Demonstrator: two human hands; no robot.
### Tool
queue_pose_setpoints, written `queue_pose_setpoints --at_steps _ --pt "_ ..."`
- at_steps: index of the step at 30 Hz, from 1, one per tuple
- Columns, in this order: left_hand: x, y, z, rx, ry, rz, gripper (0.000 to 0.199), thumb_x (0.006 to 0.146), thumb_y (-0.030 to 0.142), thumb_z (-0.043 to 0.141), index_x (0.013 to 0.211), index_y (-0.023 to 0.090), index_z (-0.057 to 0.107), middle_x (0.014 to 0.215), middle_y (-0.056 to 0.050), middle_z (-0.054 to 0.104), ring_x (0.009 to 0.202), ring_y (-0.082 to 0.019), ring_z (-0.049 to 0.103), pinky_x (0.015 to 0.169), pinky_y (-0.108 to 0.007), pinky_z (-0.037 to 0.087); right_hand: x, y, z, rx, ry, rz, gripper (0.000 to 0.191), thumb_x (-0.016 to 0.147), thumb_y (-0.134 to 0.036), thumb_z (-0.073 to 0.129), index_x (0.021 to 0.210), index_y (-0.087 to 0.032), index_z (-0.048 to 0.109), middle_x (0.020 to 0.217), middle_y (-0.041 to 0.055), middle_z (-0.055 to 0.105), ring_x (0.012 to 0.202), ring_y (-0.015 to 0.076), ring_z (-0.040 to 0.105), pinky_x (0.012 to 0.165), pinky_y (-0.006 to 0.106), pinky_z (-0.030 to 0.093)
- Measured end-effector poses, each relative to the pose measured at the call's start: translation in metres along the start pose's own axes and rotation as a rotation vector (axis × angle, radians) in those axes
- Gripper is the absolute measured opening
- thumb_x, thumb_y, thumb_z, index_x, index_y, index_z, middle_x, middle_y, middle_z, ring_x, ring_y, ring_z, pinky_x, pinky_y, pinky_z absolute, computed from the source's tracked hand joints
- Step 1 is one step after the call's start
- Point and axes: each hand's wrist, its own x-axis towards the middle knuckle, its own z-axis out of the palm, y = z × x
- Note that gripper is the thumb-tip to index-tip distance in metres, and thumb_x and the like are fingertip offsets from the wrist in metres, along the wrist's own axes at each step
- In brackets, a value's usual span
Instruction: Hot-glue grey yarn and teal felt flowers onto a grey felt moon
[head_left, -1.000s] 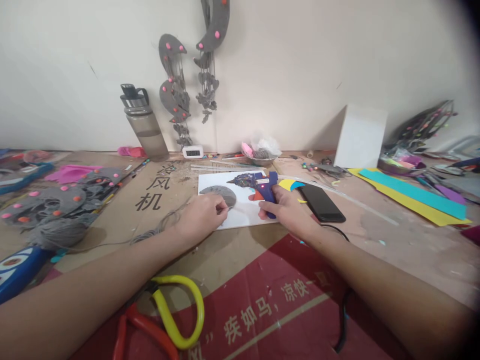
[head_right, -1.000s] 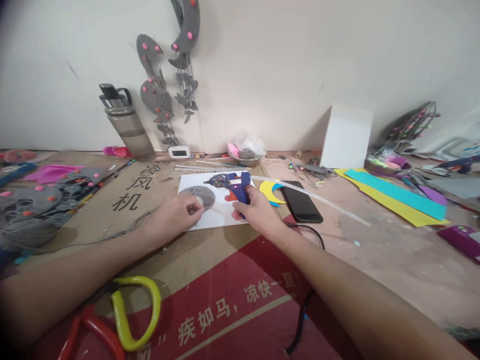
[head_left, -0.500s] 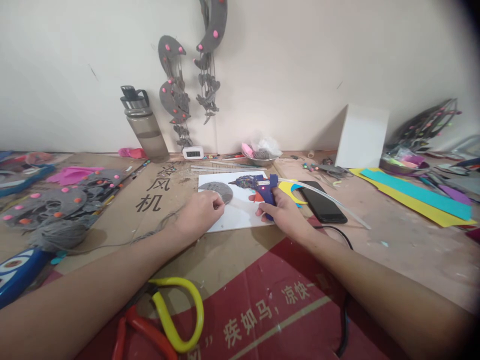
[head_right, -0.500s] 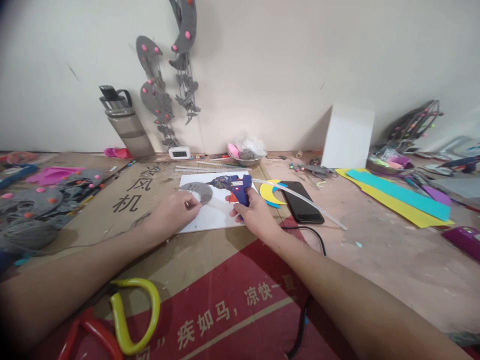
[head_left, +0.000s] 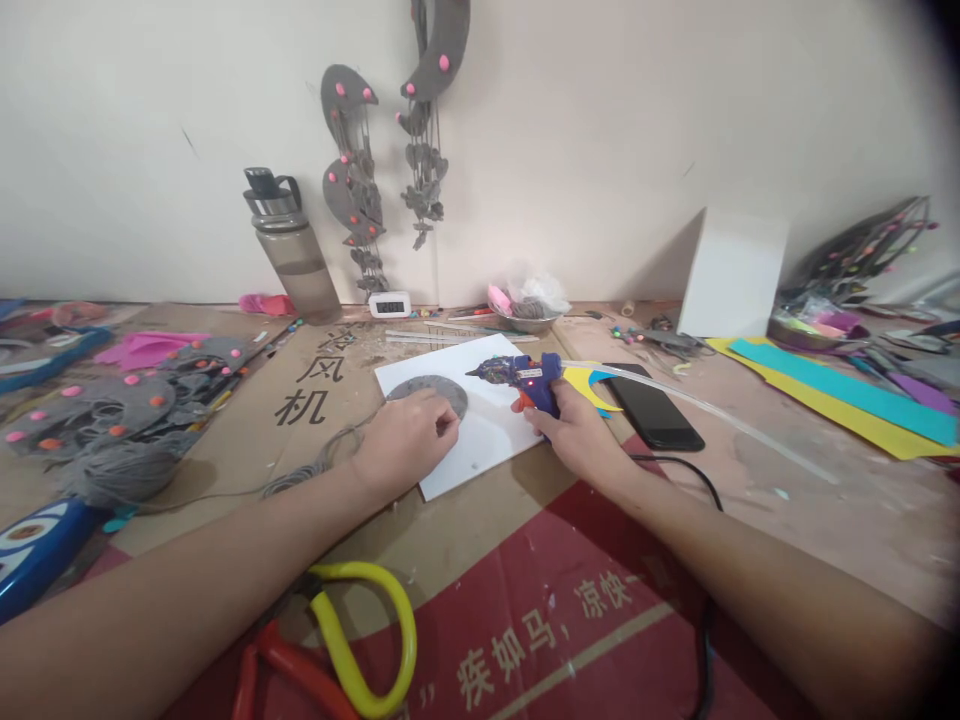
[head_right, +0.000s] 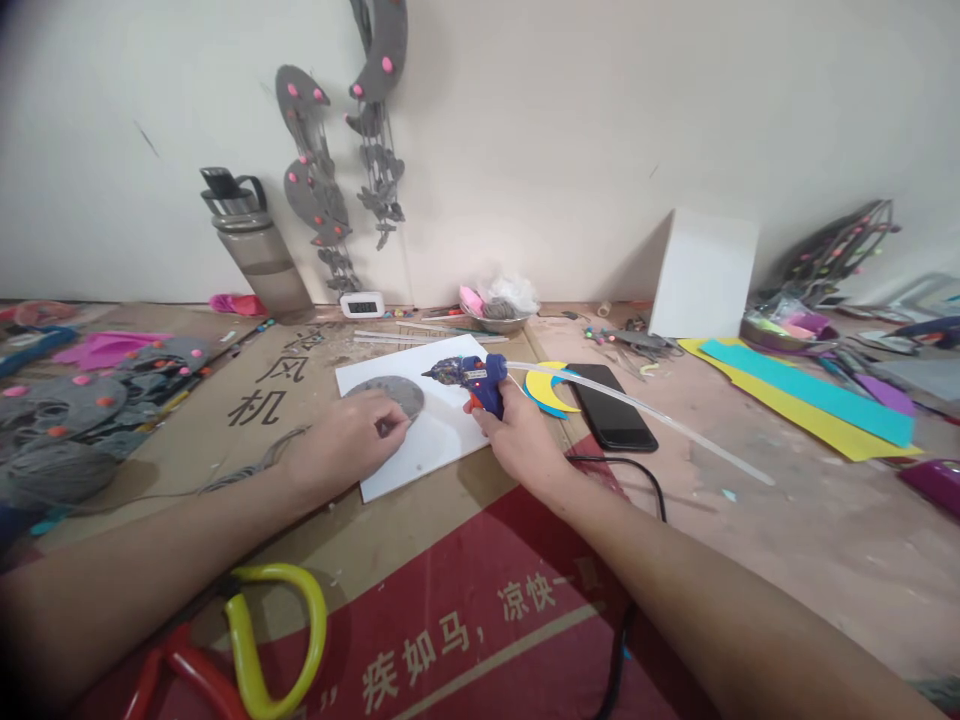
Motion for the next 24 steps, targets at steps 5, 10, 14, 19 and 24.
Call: queue_pose_setpoints --at_steps 5,10,14,19,24 --pt "0.0 -0.001 0.001 0.047 -0.033 0.011 0.02 0.083 0.022 0.046 0.072 0.019 0.061 0.079 -0.005 0.064 0.076 -0.018 0.059 0.072 -0.03 0.043 0.001 0.006 0.002 -0.012 -0.001 -0.017 0.018 0.079 -0.026 0.052 0.096 -0.02 0.054 0.092 0.0028 0.064 0.076 0.0169 0.055 0.07 0.029 0.041" --pt "0.008 -0.008 0.005 0.121 -0.01 -0.001 0.018 0.082 0.02 0.045 0.071 0.018 0.059 0.081 -0.006 0.063 0.078 -0.018 0.058 0.07 -0.03 0.042 -0.001 0.006 0.001 -0.036 0.003 -0.023 0.02 0.08 -0.027 0.053 0.098 -0.02 0.054 0.094 0.003 0.065 0.08 0.0178 0.056 0.073 0.03 0.042" --pt "0.004 -0.007 0.001 0.101 0.051 -0.002 0.018 0.083 0.021 0.046 0.072 0.018 0.06 0.081 -0.005 0.063 0.075 -0.017 0.057 0.068 -0.029 0.042 -0.001 0.003 0.001 -0.074 0.01 -0.012 0.021 0.08 -0.027 0.053 0.1 -0.02 0.054 0.094 0.0034 0.065 0.08 0.0185 0.057 0.074 0.031 0.042" --pt "-0.004 0.0 -0.003 0.082 -0.02 0.021 0.02 0.085 0.021 0.045 0.073 0.018 0.061 0.081 -0.005 0.063 0.077 -0.016 0.058 0.072 -0.028 0.042 -0.002 0.0 0.001 -0.134 0.022 -0.005 0.024 0.08 -0.027 0.053 0.102 -0.019 0.056 0.098 0.0057 0.065 0.086 0.0205 0.057 0.078 0.033 0.042" --pt "0.001 -0.002 0.0 0.103 -0.064 0.012 0.019 0.084 0.019 0.044 0.074 0.018 0.06 0.083 -0.005 0.063 0.077 -0.017 0.058 0.071 -0.028 0.043 -0.002 0.0 0.001 -0.134 0.036 -0.021 0.022 0.079 -0.027 0.054 0.1 -0.019 0.057 0.097 0.0052 0.065 0.084 0.0205 0.057 0.077 0.033 0.043"
